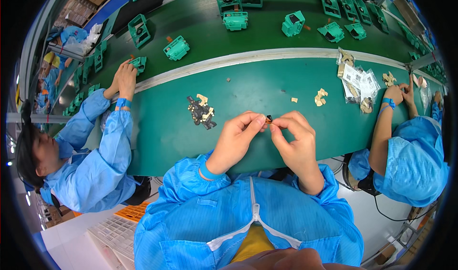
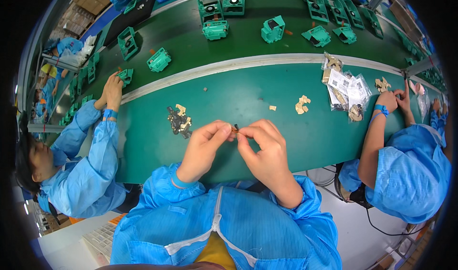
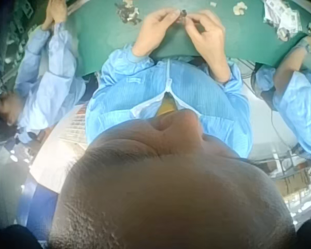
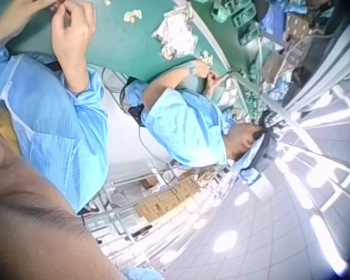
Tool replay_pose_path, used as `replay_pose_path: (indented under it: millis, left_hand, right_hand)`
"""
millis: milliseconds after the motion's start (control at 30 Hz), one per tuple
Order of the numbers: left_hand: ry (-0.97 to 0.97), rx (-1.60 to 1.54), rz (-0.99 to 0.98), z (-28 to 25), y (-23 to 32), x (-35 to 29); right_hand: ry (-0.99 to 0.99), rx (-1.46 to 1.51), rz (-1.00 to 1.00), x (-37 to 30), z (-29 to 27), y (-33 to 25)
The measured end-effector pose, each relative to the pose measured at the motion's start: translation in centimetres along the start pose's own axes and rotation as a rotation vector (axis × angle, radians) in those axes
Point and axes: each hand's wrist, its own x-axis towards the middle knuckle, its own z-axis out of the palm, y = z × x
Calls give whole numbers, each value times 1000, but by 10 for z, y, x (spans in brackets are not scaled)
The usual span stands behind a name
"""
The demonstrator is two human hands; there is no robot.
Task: The person assembles small electronic components and circuit boards into a plastic housing using screws, working by hand at a factory workstation.
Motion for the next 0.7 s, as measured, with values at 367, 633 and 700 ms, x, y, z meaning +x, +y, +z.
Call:
replay_pose_path:
  millis: [367,633,700]
  left_hand:
    - [-30,32,7,-2,0,2]
    - [-24,49,-13,-5,0,4]
    - [-23,46,-8,-5,-1,5]
  right_hand:
    - [-35,-36,-18,4,-2,0]
    - [-27,-41,-18,5,0,0]
    - [-31,-46,-23,6,0,0]
